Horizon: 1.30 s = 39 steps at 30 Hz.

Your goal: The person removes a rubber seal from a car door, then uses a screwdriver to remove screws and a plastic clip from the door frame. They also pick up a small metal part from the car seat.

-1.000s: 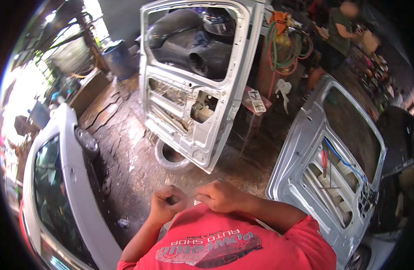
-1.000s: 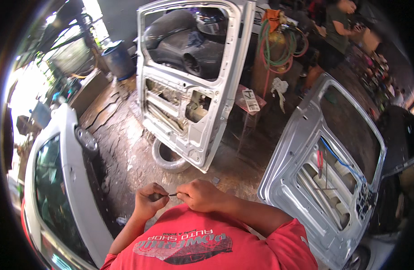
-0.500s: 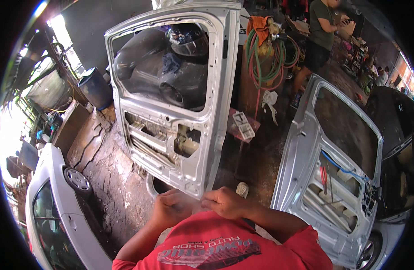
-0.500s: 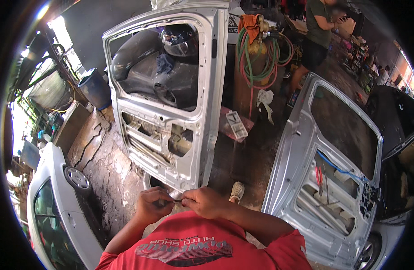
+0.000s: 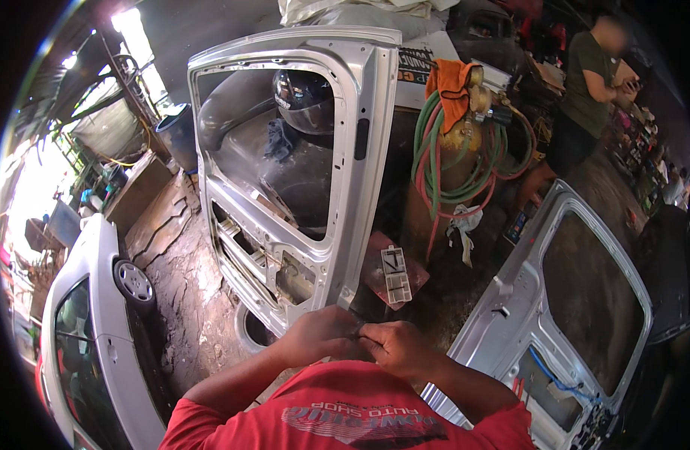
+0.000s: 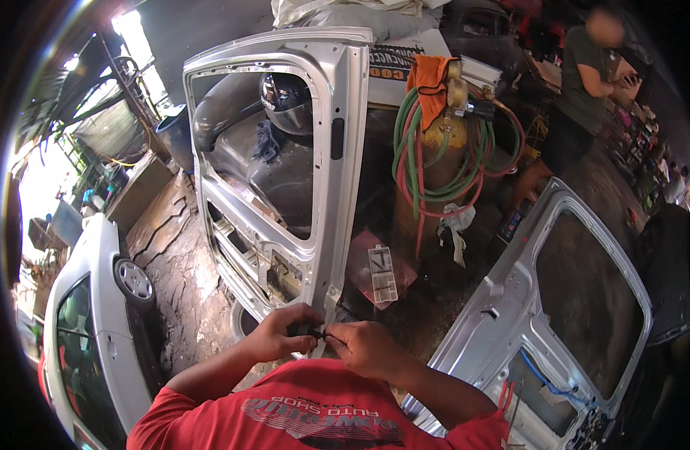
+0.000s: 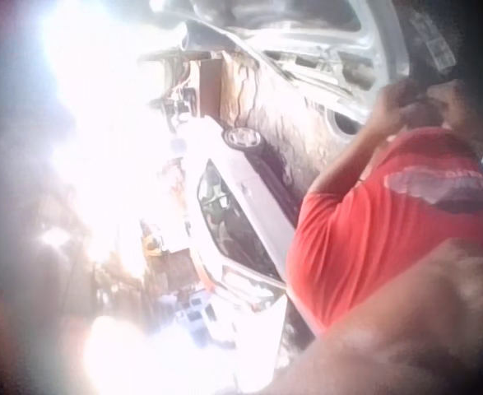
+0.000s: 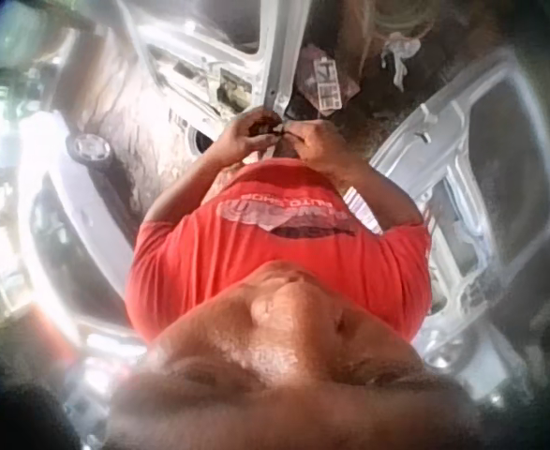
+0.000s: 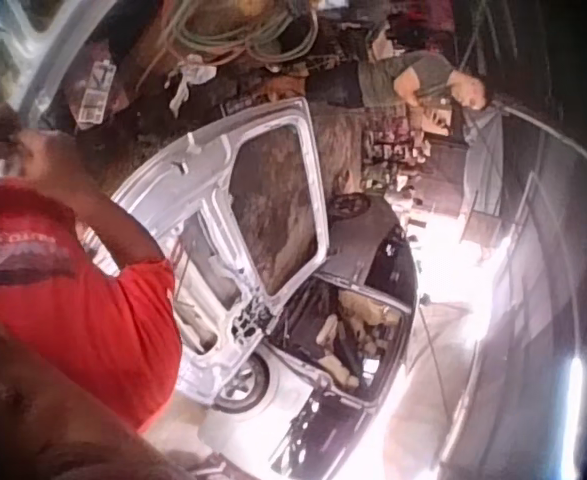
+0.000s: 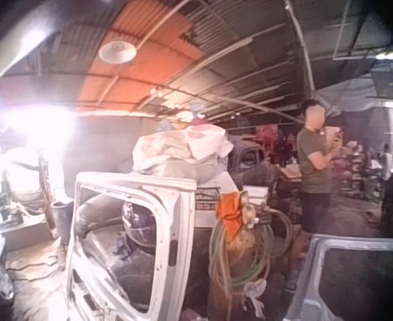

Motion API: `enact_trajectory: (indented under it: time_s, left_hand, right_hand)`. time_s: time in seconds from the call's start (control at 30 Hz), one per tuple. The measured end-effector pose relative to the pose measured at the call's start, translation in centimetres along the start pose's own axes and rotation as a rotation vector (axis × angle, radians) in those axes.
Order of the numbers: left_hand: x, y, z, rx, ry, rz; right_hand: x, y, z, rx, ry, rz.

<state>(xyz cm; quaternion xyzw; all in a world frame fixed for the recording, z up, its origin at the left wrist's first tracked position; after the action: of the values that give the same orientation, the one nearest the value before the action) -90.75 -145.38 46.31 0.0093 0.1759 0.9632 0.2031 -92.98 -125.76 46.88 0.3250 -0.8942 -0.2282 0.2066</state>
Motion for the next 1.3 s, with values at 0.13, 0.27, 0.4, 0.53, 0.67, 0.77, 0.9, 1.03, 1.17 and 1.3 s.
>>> enact_trajectory:
  time_s: [0.13, 0.27, 0.4, 0.53, 0.67, 0.77, 0.9, 1.03, 1.17, 1.3]
  left_hand:
    - [2.0, -0.7, -1.4, -0.695, 0.46, -0.156]
    - [3.9, -0.3, -3.0, -0.595, 0.451, -0.135]
    - [8.0, 1.5, 0.6, 0.247, -0.177, 0.103]
    - [10.3, 3.3, 0.3, 0.481, -0.216, 0.214]
    - [13.4, 4.8, 1.4, 0.311, -0.477, 0.168]
    - [15.0, 7.4, 3.5, 0.261, -0.597, 0.171]
    - [15.9, 11.3, 1.5, 0.477, -0.705, 0.108]
    - [18.1, 15.9, -8.6, 0.442, -0.258, 0.302]
    - [13.9, 19.6, -13.3, 0.399, -0.065, 0.534]
    - [11.4, 16.5, -17.6, 0.424, 0.127, 0.361]
  right_hand:
    - [1.5, 3.5, 0.8, -0.192, 0.186, -0.002]
    - [3.2, 4.0, 3.1, -0.087, 0.077, 0.0]
    - [3.6, 1.6, 11.4, 0.712, -0.505, -0.292]
    - [7.2, 6.6, 6.9, 0.09, -0.301, 0.175]
    - [11.0, 6.8, 2.1, 0.174, -0.178, 0.173]
    - [12.7, 6.9, 4.8, 0.086, -0.24, 0.302]
    - [12.8, 7.3, 6.4, 0.727, -0.544, 0.231]
    - [11.7, 8.4, 10.9, 0.715, -0.522, 0.471]
    - [1.3, 10.7, 16.6, 0.799, -0.663, 0.847]
    - [-5.2, 9.3, 21.3, 0.864, -0.819, 0.976]
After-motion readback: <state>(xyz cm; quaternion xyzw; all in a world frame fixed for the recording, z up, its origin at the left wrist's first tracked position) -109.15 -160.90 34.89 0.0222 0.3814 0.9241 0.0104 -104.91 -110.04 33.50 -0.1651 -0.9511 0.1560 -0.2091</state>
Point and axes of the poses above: each hand's wrist, its own x-axis towards the middle knuckle, its own y-axis out of the back of the hand, z = x × y, the point moved 5 cm from there along x, towards the middle knuckle, and after that the axes turned 2 degrees about -y, right-handed, at the moved point
